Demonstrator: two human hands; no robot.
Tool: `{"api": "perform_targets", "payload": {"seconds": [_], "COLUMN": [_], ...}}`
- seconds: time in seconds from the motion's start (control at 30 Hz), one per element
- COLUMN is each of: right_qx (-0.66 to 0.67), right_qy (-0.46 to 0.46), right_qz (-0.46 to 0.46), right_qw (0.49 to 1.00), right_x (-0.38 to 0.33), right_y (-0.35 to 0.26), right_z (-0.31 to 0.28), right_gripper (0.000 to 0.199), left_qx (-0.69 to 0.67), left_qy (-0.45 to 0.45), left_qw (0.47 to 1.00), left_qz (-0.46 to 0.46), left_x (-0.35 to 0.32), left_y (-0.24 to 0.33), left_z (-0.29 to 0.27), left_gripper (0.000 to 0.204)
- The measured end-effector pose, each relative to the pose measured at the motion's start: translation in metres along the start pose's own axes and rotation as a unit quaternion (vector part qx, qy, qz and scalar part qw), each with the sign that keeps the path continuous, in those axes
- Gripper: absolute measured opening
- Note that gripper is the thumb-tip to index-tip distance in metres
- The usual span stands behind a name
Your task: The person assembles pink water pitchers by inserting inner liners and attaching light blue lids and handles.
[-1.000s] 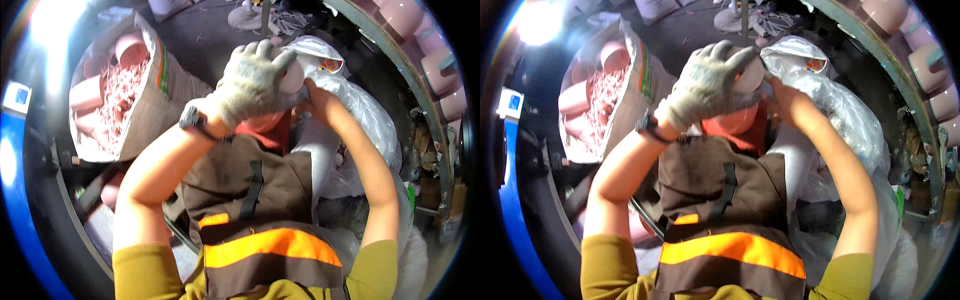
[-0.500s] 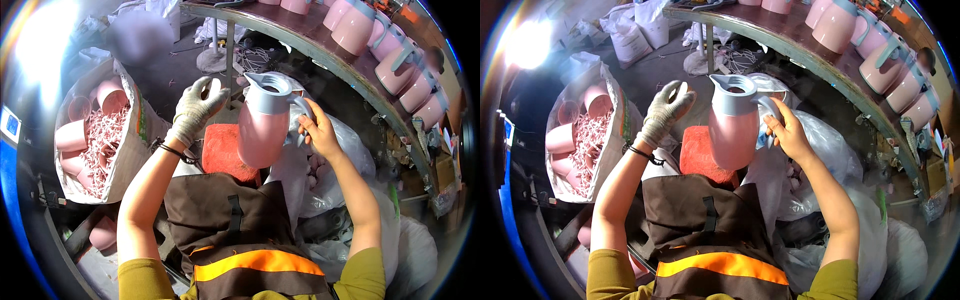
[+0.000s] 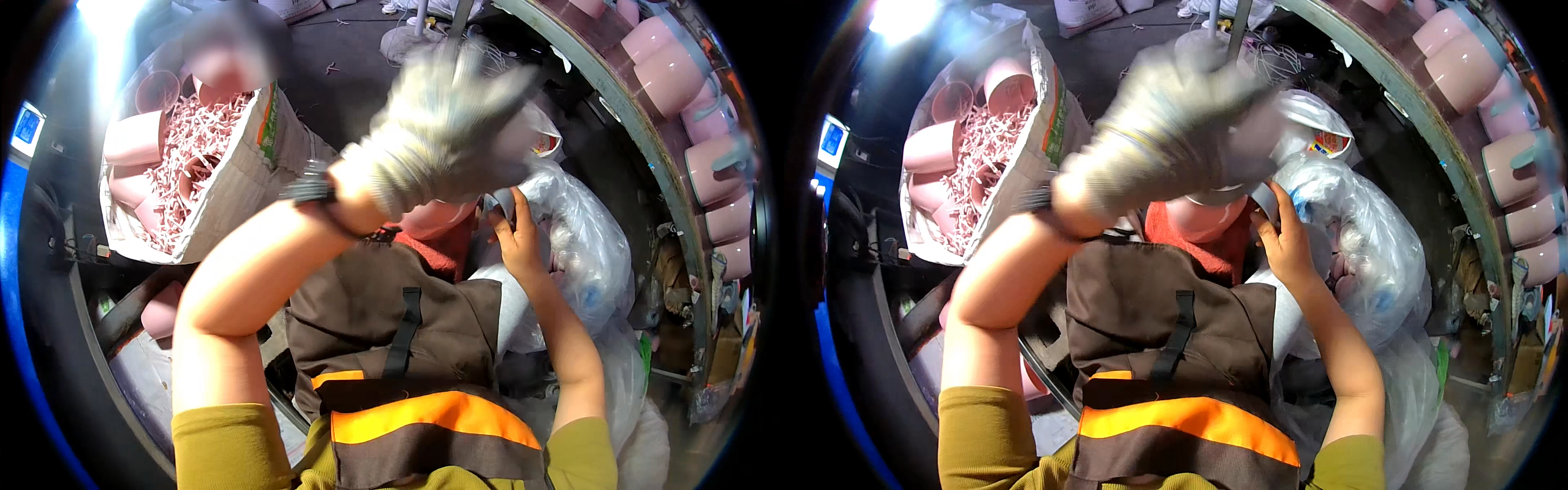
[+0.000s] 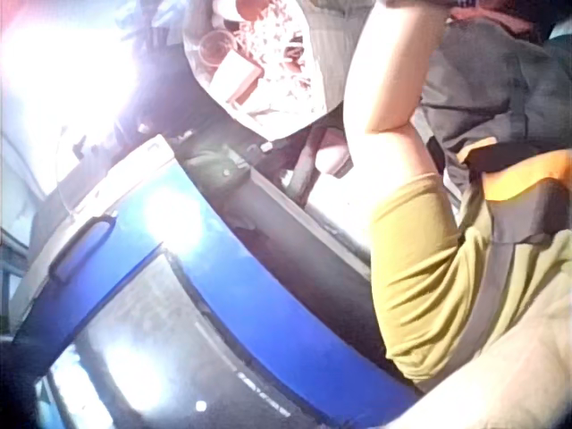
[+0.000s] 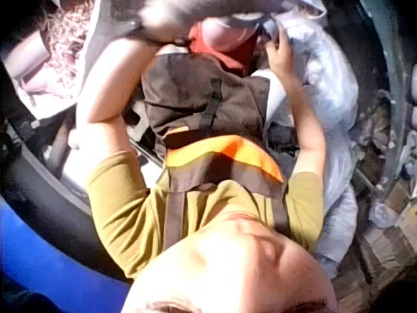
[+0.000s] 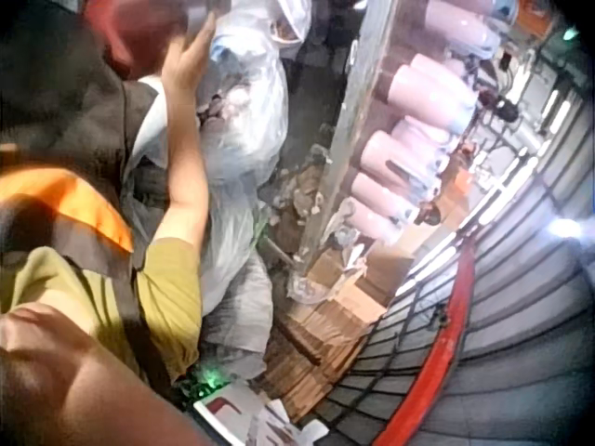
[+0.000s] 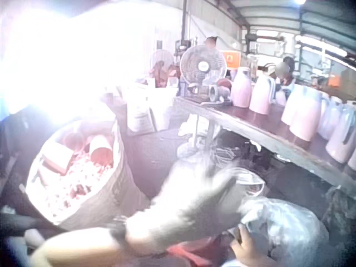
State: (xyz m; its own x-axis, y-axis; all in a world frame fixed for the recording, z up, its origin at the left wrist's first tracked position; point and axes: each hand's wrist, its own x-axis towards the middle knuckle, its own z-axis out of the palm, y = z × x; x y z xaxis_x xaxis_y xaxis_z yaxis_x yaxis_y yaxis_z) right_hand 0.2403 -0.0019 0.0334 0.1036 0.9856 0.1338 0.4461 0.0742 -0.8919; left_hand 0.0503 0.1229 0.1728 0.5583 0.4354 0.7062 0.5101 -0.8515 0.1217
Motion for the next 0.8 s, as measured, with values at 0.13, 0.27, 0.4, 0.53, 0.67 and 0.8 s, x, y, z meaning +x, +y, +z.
{"api": "perform_targets", "payload": {"seconds": [0.13, 0.27, 0.4, 0.53, 0.67, 0.8], "right_qx": [0.033, 0.022, 0.080, -0.014, -0.111, -0.177], "right_qy": [-0.049, -0.025, 0.158, 0.373, 0.447, 0.476], "right_qz": [0.028, -0.002, -0.020, -0.134, -0.172, -0.139], "right_qw": [0.998, 0.999, 0.984, 0.918, 0.871, 0.850], "right_x": [0.000, 0.001, -0.011, 0.013, 0.046, 0.095], "right_y": [-0.004, -0.008, -0.041, -0.105, -0.142, -0.115], "right_z": [-0.006, -0.023, -0.079, -0.187, -0.287, -0.352], "right_gripper": [0.056, 0.058, 0.052, 0.047, 0.044, 0.044], "left_qx": [0.005, -0.156, -0.282, -0.112, -0.015, -0.086], "left_qy": [-0.106, -0.074, -0.018, -0.104, -0.258, -0.238], "left_qw": [0.993, 0.976, 0.934, 0.973, 0.954, 0.949], "left_qz": [-0.044, -0.133, -0.218, -0.173, -0.152, -0.188], "left_x": [-0.030, -0.017, -0.013, -0.081, -0.141, -0.143], "left_y": [-0.003, -0.014, -0.036, -0.028, 0.013, 0.013], "left_z": [0.023, 0.024, 0.019, 0.102, 0.162, 0.152], "left_gripper": [0.071, 0.057, 0.051, 0.057, 0.074, 0.072]}}
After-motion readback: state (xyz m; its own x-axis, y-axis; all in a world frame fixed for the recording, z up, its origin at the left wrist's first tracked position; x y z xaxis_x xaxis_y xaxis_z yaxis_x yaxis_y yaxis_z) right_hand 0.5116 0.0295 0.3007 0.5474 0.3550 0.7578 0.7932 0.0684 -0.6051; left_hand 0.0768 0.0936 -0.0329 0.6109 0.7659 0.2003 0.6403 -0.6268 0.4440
